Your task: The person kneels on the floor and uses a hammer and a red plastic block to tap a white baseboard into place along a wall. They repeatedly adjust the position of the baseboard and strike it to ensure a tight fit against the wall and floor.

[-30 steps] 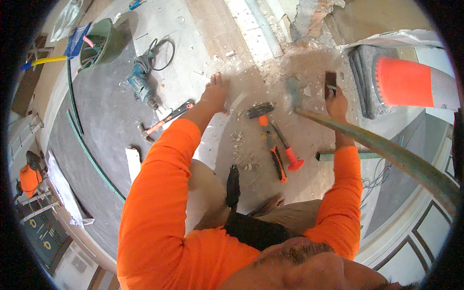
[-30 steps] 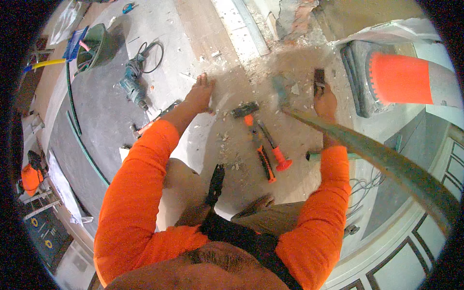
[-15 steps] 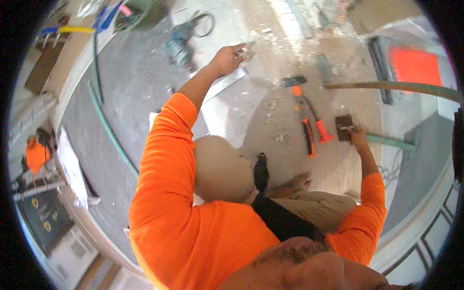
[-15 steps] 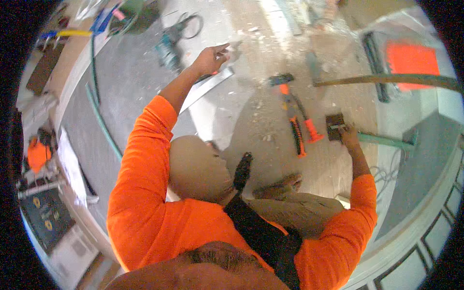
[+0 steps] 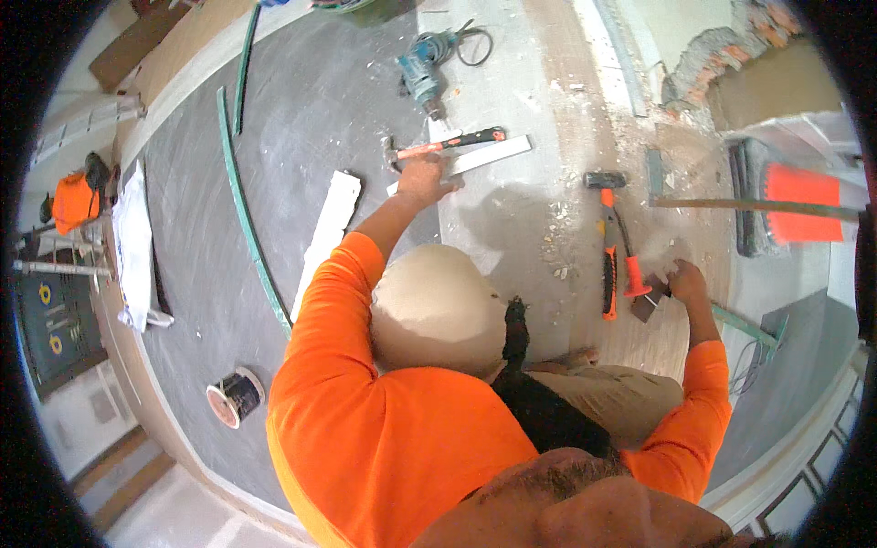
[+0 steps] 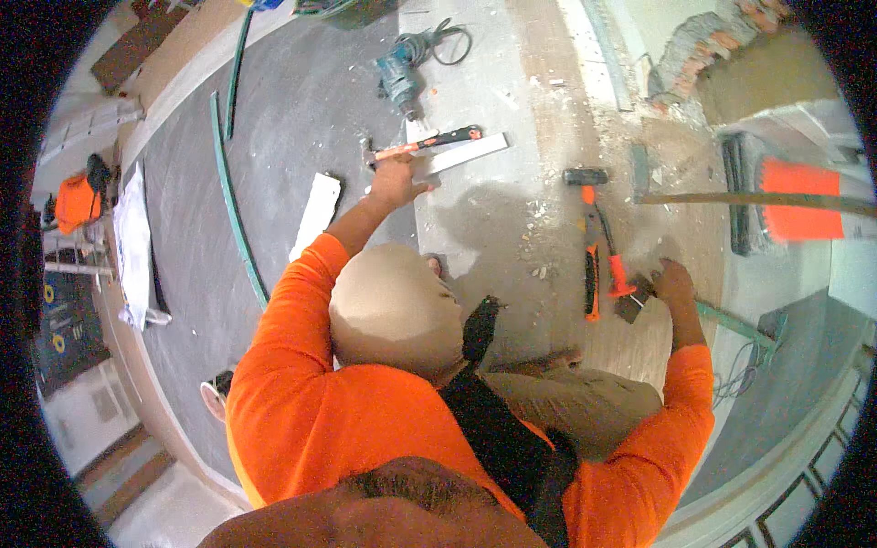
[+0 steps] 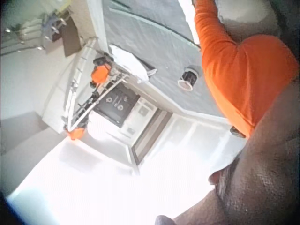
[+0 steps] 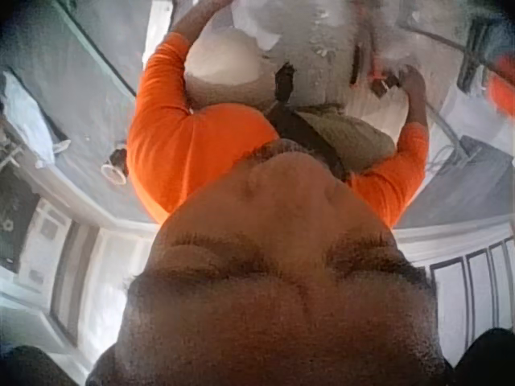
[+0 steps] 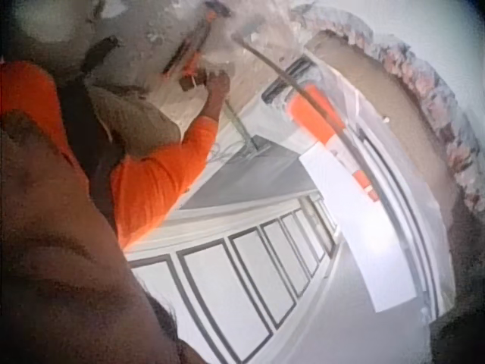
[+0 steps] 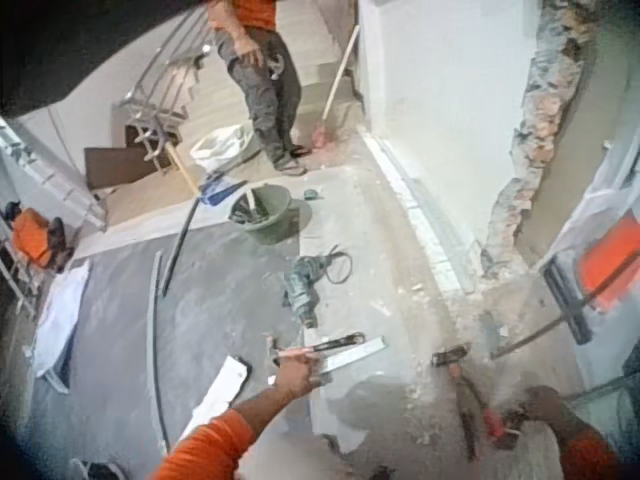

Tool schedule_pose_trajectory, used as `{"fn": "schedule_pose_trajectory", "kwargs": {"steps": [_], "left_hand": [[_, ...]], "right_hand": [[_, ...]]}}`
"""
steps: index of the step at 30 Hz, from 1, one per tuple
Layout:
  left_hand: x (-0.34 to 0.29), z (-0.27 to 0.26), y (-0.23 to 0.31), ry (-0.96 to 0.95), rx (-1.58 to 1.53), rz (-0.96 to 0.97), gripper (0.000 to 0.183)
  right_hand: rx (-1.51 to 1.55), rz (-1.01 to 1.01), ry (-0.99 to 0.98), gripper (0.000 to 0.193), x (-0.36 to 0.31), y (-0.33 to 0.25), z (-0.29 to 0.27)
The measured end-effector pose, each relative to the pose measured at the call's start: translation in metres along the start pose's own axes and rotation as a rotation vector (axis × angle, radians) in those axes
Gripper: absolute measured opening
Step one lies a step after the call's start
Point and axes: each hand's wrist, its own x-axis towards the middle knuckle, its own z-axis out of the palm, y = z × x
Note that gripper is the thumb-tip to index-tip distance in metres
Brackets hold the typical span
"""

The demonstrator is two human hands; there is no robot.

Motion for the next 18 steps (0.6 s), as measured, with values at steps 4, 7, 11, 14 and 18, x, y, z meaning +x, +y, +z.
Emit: {"fn": "schedule_pose_trajectory", "kwargs": {"steps": [4, 7, 11, 14, 18], "left_hand": [[0.027, 0.031, 0.009, -0.170, 0.073, -0.062, 0.051], [0.055, 0.039, 0.005, -0.330, 0.087, -0.080, 0.044], [0.089, -0.022, 0.060, -0.276, -0.208, 0.031, 0.051], [0.128, -0.091, 0.125, -0.231, -0.376, 0.063, 0.062], [0.184, -0.153, 0.211, -0.311, -0.582, 0.135, 0.067]], "right_hand": [[0.043, -0.028, 0.068, 0.047, 0.003, -0.063, -0.034], [-0.044, -0.087, -0.018, 0.035, 0.007, -0.085, -0.049], [-0.053, -0.126, -0.172, 0.041, 0.026, -0.119, -0.052], [0.103, -0.252, 0.068, 0.048, 0.029, -0.147, -0.060], [0.350, -0.404, 0.154, 0.049, 0.047, -0.197, -0.096]]}}
